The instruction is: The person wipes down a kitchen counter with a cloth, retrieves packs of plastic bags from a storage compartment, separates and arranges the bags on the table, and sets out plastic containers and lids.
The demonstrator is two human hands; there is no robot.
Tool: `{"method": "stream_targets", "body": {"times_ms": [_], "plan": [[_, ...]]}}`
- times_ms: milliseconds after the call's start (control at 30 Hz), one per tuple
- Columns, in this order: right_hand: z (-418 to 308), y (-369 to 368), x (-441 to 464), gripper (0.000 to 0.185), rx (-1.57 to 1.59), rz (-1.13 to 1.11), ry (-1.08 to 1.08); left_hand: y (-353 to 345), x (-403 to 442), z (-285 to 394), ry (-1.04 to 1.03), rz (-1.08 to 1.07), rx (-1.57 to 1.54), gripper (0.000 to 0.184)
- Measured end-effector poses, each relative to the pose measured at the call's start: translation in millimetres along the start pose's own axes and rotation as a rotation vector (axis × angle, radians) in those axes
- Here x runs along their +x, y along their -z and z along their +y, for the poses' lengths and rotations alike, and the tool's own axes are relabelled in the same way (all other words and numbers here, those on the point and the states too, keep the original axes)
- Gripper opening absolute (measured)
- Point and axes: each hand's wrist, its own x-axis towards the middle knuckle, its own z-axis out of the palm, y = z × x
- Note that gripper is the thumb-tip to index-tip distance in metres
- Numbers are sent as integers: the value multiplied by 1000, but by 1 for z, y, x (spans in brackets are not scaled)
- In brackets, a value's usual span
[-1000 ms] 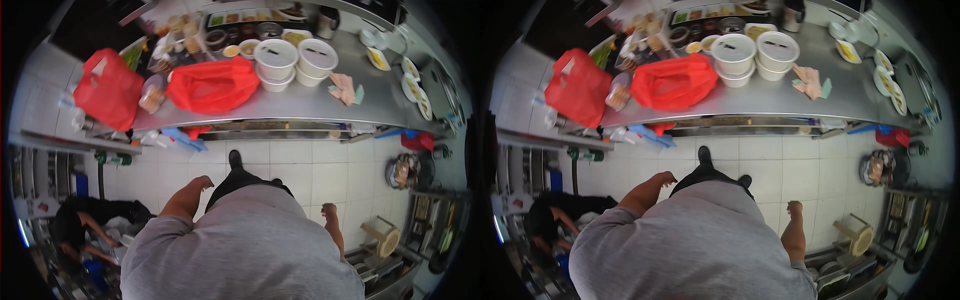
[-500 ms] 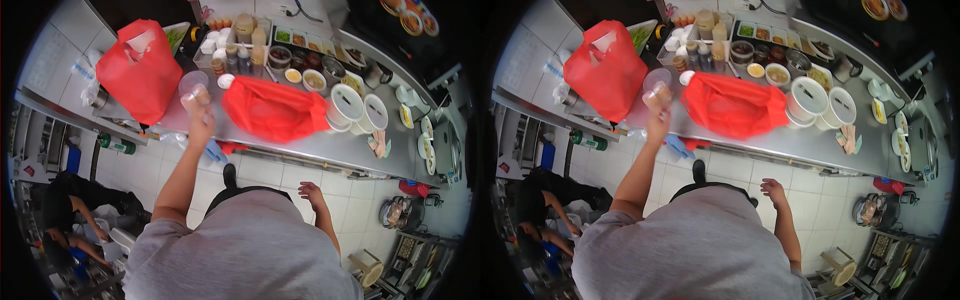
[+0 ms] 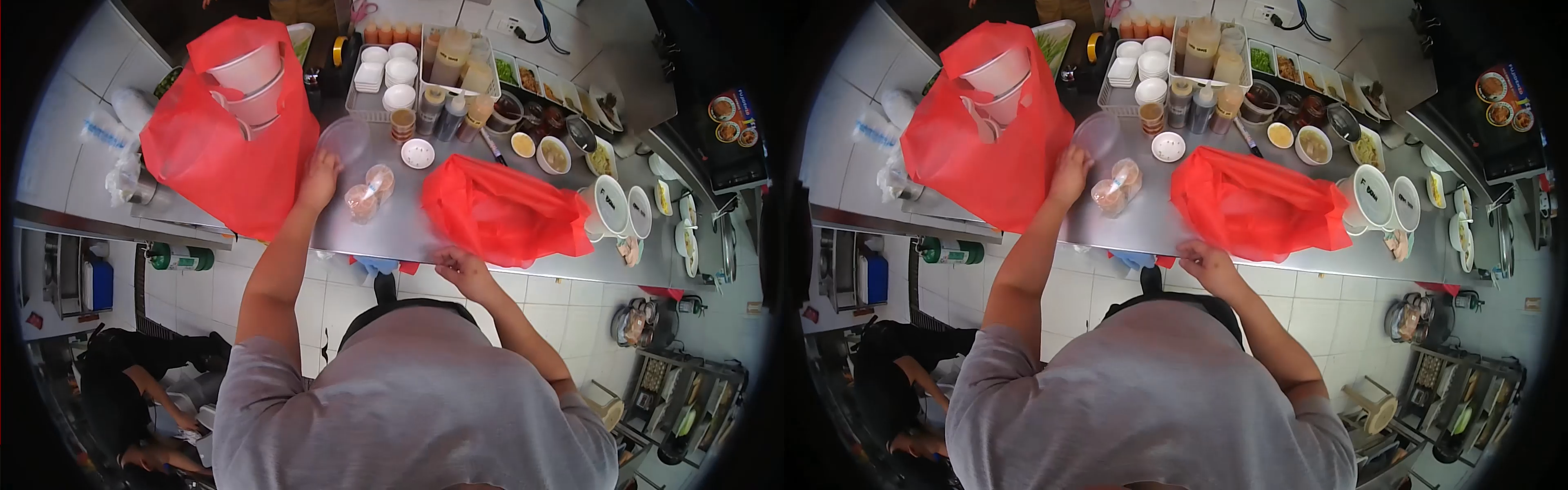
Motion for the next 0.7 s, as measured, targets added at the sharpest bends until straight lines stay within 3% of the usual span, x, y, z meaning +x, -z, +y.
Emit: {"method": "stream_targets", "body": {"times_ms": [200,267,400,467,500,600,633,700], "plan": [[-7,-1,12,28,-84,-10,-10,85,-11,62,23,363,-342,11],[-13,4,4,29,-2,-63,-82,124,-32,98,91,303,-470,13],[-43,14,-19,34,346,-46,36,127,-81,177,-233,1,-566,10],[-63,20,-22,34,406,6,72,112,-92,204,-247,-198,-602,13],[-57,20,-20,34,384,3,52,104,-97,213,-259,-305,-613,15],[-18,32,-27,35,248,-18,-43,81,-98,209,-297,-323,-393,17],[3,40,-36,36,150,-33,-102,76,-99,206,-194,-432,-333,17],[67,47,-57,37,16,-31,-201,48,-97,196,-227,-474,-148,22]]}}
